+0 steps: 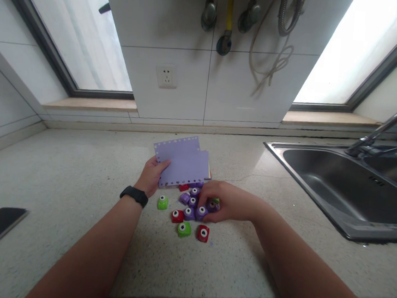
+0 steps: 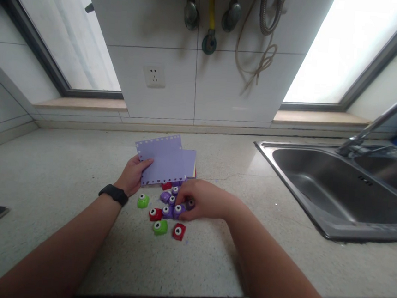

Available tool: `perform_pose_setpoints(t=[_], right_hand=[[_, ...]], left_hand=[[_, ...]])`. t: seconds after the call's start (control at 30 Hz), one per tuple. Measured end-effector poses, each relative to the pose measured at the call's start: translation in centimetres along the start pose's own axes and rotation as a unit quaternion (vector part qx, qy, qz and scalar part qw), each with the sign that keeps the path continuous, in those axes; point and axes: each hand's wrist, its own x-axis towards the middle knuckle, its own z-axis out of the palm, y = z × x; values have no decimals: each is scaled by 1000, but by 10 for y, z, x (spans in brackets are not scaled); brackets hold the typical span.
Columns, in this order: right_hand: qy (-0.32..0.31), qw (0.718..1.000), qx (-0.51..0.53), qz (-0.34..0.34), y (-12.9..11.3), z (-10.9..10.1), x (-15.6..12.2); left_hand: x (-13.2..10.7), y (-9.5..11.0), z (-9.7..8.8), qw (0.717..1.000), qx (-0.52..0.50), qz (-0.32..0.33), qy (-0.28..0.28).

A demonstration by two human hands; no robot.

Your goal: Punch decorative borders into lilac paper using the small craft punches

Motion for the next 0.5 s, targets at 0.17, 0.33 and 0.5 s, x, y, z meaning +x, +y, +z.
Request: perform_pose_setpoints(t=[0.17, 0.33, 0.5], right_hand=[[70, 991, 101, 57, 3, -3, -5], [151, 975, 144, 70, 14, -2, -6], [78, 996, 38, 30, 14, -4, -4]], left_hand=[[-1, 1, 1, 1000, 2, 1, 0], [0, 2, 1, 1000, -6, 5, 6], [3, 2, -1, 998, -36, 26, 40]])
